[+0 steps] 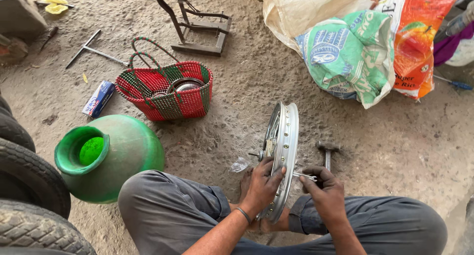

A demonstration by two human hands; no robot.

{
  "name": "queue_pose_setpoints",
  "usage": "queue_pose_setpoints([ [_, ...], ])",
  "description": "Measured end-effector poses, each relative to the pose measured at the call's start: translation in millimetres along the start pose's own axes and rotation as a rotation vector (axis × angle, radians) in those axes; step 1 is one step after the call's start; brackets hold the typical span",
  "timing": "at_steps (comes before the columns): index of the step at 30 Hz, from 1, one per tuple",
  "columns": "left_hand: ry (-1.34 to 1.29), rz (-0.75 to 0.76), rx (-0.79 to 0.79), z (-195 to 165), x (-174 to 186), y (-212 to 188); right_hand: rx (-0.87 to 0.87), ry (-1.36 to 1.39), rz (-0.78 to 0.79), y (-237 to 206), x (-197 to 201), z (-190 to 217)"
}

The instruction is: The person sits on the ground holding a motorcycle wheel rim and uses a small spoke wrench to turn the spoke nipples around the rim, rotating the wheel between adjustments to true the rim.

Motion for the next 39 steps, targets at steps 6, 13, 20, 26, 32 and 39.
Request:
queue_pose_setpoints([
  [6,0.085,-0.173,-0.096,2.2,3.6,-25.5,-0.099,0.226,0.046,20.1,0.1,-5.6],
  [13,0.135,-0.169,-0.128,1.9,4.3,-27.7,0.027,0.218,0.117,25.5,8.8,-0.8],
  [20,0.028,-0.141,-0.052,5.8,2.7,-14.4,0.044,0.135,0.002,33.2,21.3,10.4],
  [26,-0.001,-0.117,0.01,9.7,2.9,-15.5,-0.16,-0.071,-0.082,40.8,38.6,-11.7],
  [32,-0.019,-0.126,0.198,24.4,-1.5,-6.2,0.106,0.082,0.117,37.0,31.9,-4.6],
  [39,-0.198,-0.164,0.112,25.1,-4.0,-3.6,0.105,-0.261,0.076,37.2,19.9,-13.7],
])
Point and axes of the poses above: each hand's wrist, its own y-axis towards the middle knuckle, its own x-axis out of the back of the hand, z = x × y, the point moved 9 cm from there along y, towards the middle knuckle, and after that the axes turned 4 degrees about y, right-handed, at the moved point
